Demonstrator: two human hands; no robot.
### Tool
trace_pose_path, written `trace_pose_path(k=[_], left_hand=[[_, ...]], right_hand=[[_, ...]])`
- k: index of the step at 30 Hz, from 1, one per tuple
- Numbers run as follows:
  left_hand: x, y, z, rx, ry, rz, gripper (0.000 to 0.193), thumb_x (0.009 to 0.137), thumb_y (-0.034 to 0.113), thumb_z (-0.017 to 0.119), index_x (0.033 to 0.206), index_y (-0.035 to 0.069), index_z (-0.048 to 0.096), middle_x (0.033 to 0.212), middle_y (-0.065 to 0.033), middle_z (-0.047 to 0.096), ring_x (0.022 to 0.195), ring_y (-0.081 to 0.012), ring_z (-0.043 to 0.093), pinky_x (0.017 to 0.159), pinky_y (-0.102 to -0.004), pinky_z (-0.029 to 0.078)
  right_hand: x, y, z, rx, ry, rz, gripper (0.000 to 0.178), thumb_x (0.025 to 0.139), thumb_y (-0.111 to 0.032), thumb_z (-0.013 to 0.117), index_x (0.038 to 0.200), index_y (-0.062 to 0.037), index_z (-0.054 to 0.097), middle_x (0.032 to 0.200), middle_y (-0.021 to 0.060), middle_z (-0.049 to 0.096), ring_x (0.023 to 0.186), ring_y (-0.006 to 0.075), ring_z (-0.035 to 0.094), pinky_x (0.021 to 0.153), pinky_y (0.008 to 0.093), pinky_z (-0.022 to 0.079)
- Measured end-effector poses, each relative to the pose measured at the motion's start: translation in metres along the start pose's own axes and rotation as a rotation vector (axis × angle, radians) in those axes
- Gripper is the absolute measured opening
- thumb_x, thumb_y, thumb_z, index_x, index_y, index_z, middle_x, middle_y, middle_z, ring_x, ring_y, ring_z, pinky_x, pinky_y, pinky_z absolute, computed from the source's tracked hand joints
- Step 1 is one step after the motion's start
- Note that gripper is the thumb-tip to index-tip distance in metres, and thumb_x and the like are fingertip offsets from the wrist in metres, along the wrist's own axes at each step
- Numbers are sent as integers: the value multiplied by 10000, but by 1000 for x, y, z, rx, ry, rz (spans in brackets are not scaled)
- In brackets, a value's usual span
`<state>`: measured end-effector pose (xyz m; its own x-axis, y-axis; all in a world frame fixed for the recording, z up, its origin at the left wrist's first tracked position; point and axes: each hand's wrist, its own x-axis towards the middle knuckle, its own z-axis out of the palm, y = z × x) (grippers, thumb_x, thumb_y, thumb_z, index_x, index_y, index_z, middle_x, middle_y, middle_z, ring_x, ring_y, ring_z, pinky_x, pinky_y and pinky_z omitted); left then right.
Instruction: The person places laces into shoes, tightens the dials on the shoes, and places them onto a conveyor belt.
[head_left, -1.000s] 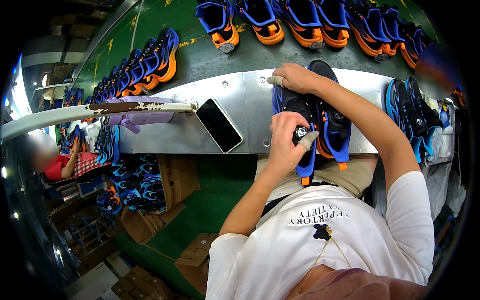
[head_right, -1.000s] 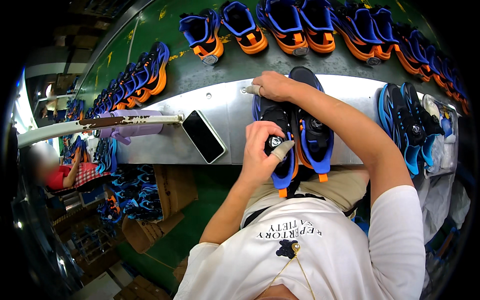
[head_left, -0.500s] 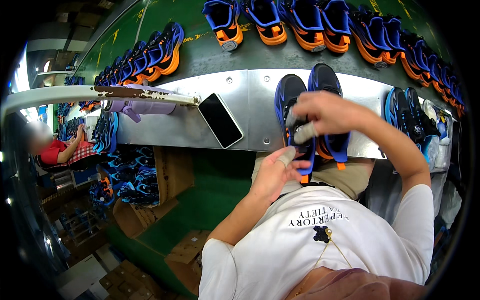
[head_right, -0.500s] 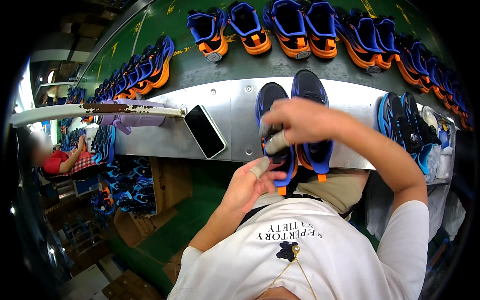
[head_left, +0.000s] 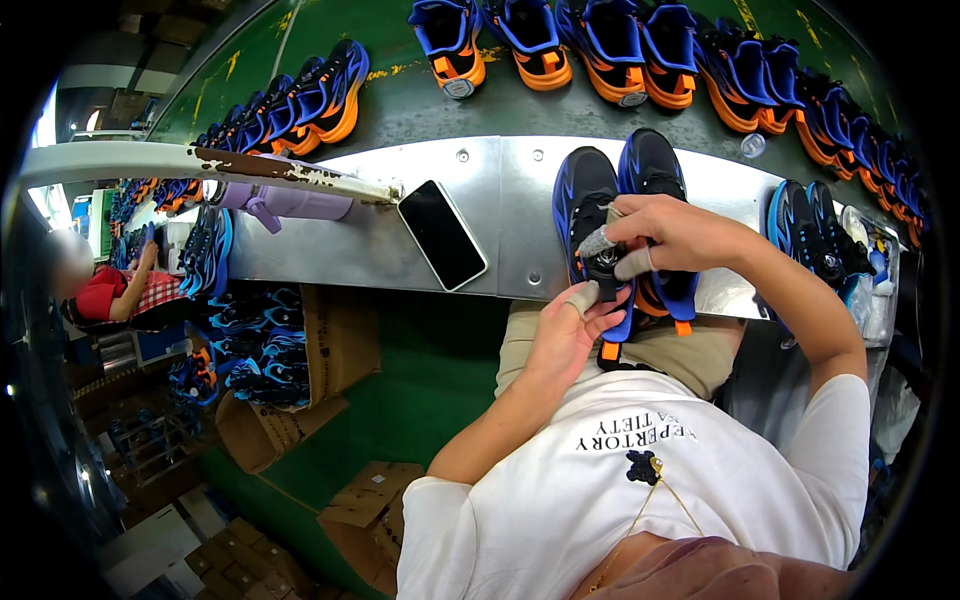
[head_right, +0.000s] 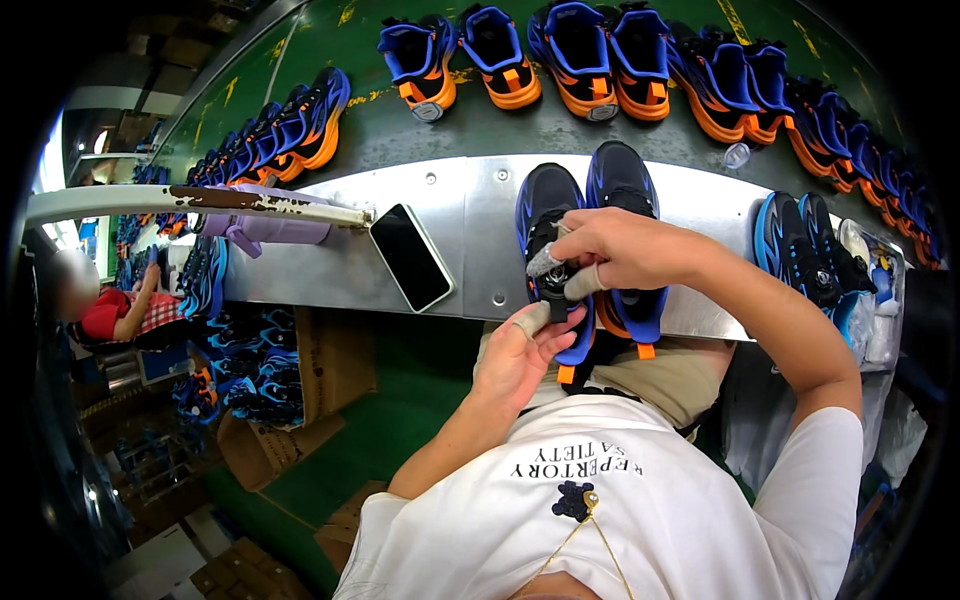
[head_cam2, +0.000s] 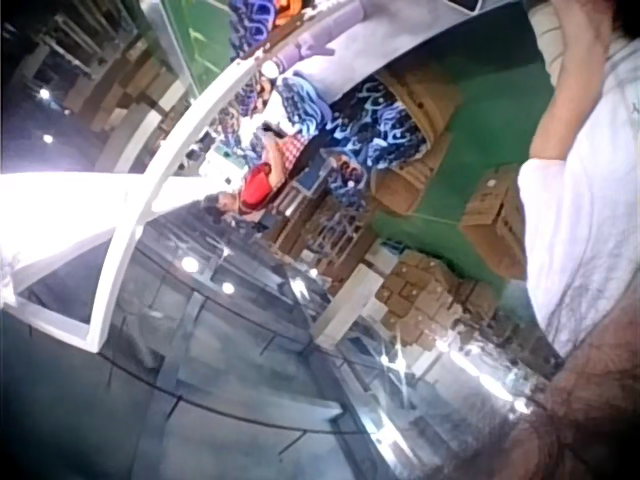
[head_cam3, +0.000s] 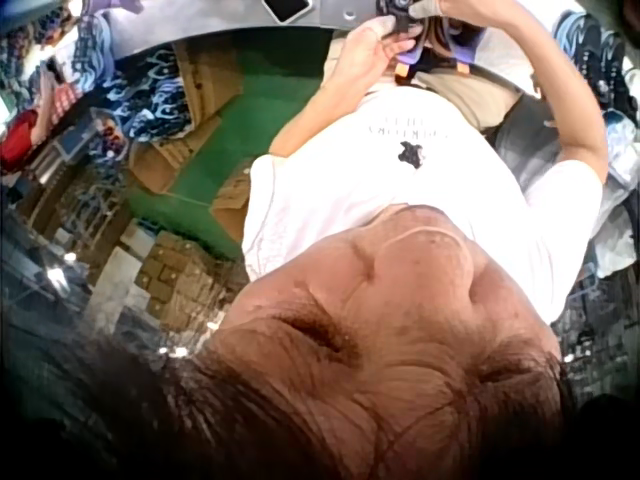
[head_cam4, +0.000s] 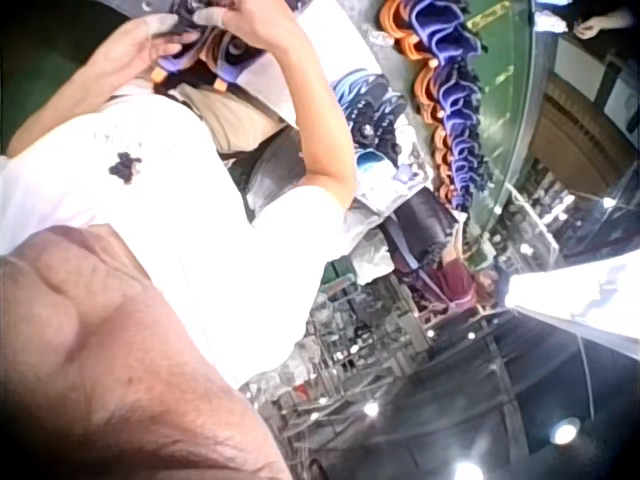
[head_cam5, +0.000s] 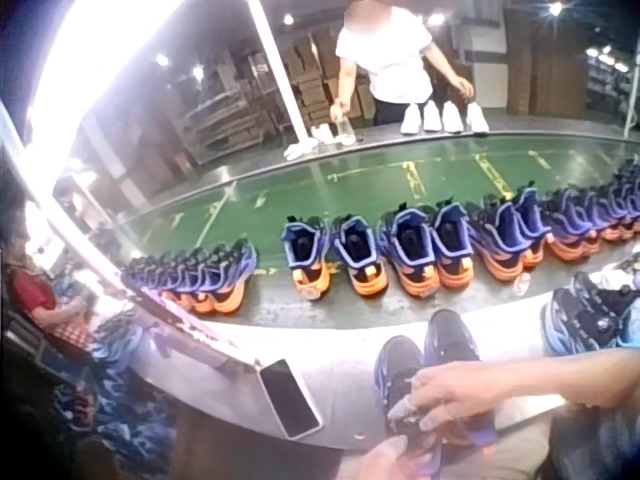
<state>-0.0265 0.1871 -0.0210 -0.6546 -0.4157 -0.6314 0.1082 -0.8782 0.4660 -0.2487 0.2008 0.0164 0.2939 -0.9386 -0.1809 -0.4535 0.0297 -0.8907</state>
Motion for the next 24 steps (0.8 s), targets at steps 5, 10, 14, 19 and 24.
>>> trace_pose_path(k=[5,10,14,19,24], left_hand=[[-1,-1,6,-33,-24,14,273,997,135,437,1161,-46,560,1144,-138,623,1062,-215,623,876,-332,548],[-4,-1,2,23,-57,-9,308,1003,139,433,1225,-49,532,1178,-146,609,1095,-234,610,918,-346,525],[-18,8,13,934,-157,201,362,966,163,524,1292,8,520,1173,-209,531,1107,-333,568,957,-367,448],[-10,12,38,1823,-463,453,785,720,97,609,1459,215,373,1071,-306,480,939,-445,555,832,-458,480],[24,-16,47,1875,-418,426,513,689,154,645,1191,166,543,842,-154,614,699,-328,626,623,-429,517]], right_hand=[[-9,-8,33,-392,367,19,267,722,-156,730,940,-34,636,827,117,595,790,326,616,682,402,493],[-12,-13,40,-489,339,-14,285,735,-249,731,929,-59,646,802,103,601,757,315,624,632,403,498],[14,-17,-8,-550,156,29,448,800,-476,664,947,-53,659,804,131,650,741,339,641,649,433,512],[118,-19,-90,-796,528,151,635,802,-583,634,1171,-68,586,870,195,634,800,372,629,694,458,503],[220,62,-78,-1007,727,252,412,767,-355,696,1066,-84,614,876,138,665,869,316,642,731,408,488]])
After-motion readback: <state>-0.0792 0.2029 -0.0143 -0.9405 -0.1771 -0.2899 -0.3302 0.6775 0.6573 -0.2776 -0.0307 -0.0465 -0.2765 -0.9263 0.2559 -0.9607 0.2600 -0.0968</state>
